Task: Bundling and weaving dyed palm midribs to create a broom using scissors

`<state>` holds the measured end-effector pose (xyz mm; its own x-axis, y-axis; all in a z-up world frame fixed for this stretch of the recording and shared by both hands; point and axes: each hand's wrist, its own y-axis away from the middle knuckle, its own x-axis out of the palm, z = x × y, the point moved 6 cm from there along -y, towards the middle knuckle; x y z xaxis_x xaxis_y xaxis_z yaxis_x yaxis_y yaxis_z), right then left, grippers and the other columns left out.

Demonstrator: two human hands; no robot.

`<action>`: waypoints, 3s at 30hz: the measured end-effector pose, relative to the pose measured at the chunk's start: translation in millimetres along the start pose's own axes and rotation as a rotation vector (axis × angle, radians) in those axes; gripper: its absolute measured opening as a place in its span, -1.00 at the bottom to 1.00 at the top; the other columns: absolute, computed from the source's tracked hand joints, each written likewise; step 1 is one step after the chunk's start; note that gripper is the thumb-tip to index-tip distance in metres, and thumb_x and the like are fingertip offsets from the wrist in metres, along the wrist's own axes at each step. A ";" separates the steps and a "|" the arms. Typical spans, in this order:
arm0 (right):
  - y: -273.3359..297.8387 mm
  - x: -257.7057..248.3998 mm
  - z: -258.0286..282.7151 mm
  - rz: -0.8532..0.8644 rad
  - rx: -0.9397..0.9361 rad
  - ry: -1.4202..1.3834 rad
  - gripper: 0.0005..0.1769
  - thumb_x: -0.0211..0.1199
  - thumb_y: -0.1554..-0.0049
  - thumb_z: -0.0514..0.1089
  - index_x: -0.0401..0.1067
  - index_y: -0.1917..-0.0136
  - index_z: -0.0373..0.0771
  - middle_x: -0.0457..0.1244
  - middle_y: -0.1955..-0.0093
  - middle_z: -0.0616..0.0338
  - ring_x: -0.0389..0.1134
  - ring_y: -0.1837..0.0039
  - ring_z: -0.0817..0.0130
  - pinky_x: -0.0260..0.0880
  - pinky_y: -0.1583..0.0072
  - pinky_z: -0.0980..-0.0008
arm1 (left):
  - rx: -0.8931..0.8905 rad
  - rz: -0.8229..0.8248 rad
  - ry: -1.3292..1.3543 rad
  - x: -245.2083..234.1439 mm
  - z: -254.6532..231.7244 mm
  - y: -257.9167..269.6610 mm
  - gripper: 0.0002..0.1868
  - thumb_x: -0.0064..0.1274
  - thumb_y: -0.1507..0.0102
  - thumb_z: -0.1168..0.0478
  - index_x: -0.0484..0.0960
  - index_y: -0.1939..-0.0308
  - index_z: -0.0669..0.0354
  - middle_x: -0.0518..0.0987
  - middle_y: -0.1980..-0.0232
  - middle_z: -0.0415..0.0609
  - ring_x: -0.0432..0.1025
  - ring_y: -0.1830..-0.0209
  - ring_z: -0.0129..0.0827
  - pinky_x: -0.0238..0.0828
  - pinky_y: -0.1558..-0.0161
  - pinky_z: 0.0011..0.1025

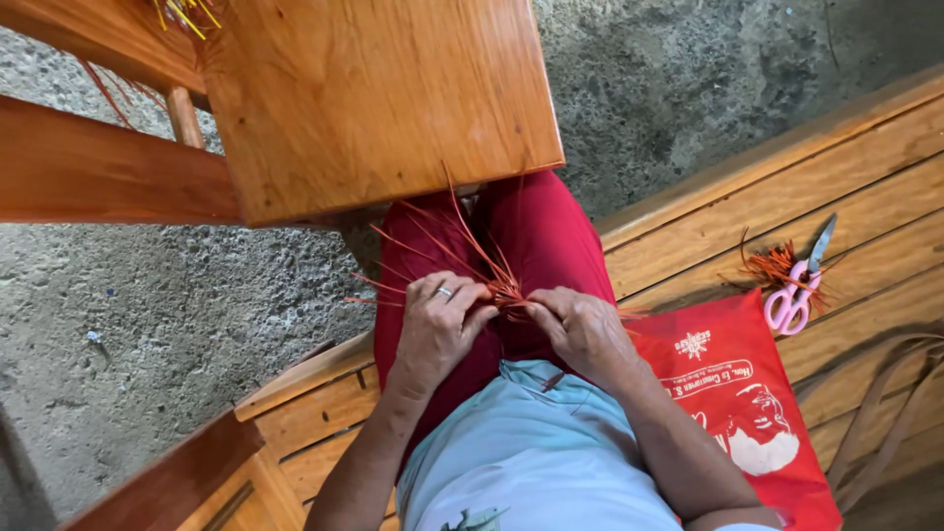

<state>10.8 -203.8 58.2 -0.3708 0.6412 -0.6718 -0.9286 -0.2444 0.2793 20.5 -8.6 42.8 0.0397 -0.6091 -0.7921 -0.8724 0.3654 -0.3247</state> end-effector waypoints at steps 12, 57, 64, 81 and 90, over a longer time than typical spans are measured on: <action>-1.3 4.7 -14.2 -0.305 -0.226 -0.059 -0.82 0.41 -0.10 -0.10 0.61 -0.02 0.04 0.33 0.02 0.16 0.38 -0.03 0.06 0.43 -0.05 0.18 | -0.294 0.088 0.243 -13.1 17.2 -3.8 -0.94 0.26 -0.22 0.09 0.70 0.24 -0.23 0.62 0.35 -0.32 0.54 0.16 -0.33 0.32 -0.03 -0.30; -17.1 30.7 13.1 -0.111 -0.276 0.115 -0.87 0.21 -0.21 -0.04 0.47 -0.06 0.05 0.25 0.14 0.27 0.40 0.08 0.16 0.44 0.04 0.26 | -0.397 0.274 0.155 -0.1 17.6 -6.5 -0.94 0.19 -0.24 0.07 0.69 0.25 -0.16 0.64 0.36 -0.22 0.55 0.15 -0.21 0.37 0.05 -0.21; -20.7 46.3 4.1 -0.135 -0.264 0.120 -0.87 0.22 -0.22 -0.01 0.49 -0.04 0.03 0.26 0.13 0.26 0.40 0.07 0.18 0.44 0.03 0.25 | -0.396 0.356 0.201 -4.5 22.4 -7.8 -0.93 0.17 -0.25 0.13 0.68 0.20 -0.21 0.67 0.30 -0.25 0.56 0.12 -0.22 0.41 0.05 -0.21; -24.1 39.8 2.9 -0.013 -0.128 -0.010 -0.87 0.20 -0.23 0.01 0.51 -0.02 0.05 0.29 0.08 0.24 0.38 -0.06 0.17 0.45 -0.03 0.20 | -0.388 0.292 0.161 -5.9 11.4 -9.3 -0.94 0.15 -0.25 0.11 0.67 0.21 -0.23 0.61 0.28 -0.26 0.54 0.12 -0.20 0.41 0.03 -0.19; -28.3 28.4 9.6 0.116 -0.095 -0.004 -0.80 0.17 -0.23 0.05 0.51 0.06 -0.04 0.30 0.09 0.17 0.36 -0.10 0.11 0.43 -0.07 0.14 | -0.403 0.310 0.196 -8.7 11.0 -11.8 -0.96 0.14 -0.27 0.09 0.64 0.21 -0.18 0.58 0.30 -0.20 0.53 0.11 -0.15 0.40 0.02 -0.14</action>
<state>26.7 -171.7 37.8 -0.4763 0.6073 -0.6359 -0.8765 -0.3853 0.2885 35.8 0.1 47.8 -0.3072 -0.6494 -0.6956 -0.9479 0.2735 0.1633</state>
